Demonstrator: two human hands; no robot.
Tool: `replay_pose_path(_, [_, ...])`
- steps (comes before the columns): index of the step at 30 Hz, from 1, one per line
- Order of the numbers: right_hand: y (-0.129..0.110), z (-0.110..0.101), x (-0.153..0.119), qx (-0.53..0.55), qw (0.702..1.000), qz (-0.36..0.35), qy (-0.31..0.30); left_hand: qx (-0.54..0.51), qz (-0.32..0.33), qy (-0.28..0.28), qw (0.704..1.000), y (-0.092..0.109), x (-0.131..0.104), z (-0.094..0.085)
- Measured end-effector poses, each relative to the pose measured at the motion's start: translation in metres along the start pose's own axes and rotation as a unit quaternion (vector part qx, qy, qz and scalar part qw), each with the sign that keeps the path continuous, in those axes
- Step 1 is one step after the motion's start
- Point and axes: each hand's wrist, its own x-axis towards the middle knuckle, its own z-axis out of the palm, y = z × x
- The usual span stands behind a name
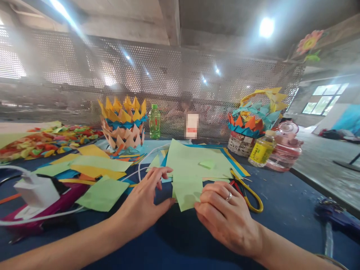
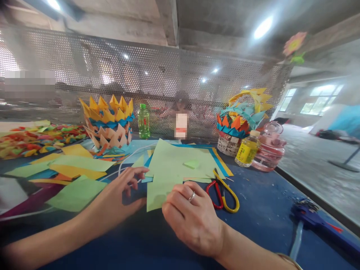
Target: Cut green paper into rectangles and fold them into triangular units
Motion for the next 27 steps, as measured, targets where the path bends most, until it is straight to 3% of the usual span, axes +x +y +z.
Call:
replay_pose_path(2, [0.000, 0.001, 0.000, -0.010, 1.000, 0.007, -0.009, 0.023, -0.003, -0.037, 0.999, 0.004, -0.003, -0.001])
replay_pose_path(4, [0.000, 0.001, 0.000, -0.010, 1.000, 0.013, -0.015, 0.004, -0.011, -0.095, 0.995, 0.006, -0.005, -0.001])
replay_pose_path(6, [-0.001, 0.001, 0.000, 0.002, 1.000, 0.011, -0.015, -0.026, 0.009, -0.117, 0.993, 0.007, -0.007, 0.001])
replay_pose_path(17, [-0.004, -0.002, 0.000, 0.082, 0.996, -0.012, -0.035, -0.065, 0.201, -0.062, 0.976, 0.003, -0.004, 0.001])
replay_pose_path(19, [-0.004, 0.000, -0.001, 0.080, 0.996, 0.031, -0.039, -0.066, 0.207, -0.050, 0.975, 0.001, -0.004, 0.001])
replay_pose_path(22, [-0.003, 0.005, -0.006, 0.102, 0.981, 0.163, -0.037, -0.056, 0.195, -0.024, 0.979, -0.002, -0.003, 0.000])
replay_pose_path(24, [-0.001, 0.009, -0.008, 0.146, 0.952, 0.268, -0.034, -0.052, 0.188, -0.011, 0.981, -0.003, -0.002, -0.001])
replay_pose_path(27, [0.002, 0.014, -0.009, 0.259, 0.877, 0.401, -0.046, -0.060, 0.181, -0.006, 0.982, -0.003, -0.002, -0.004])
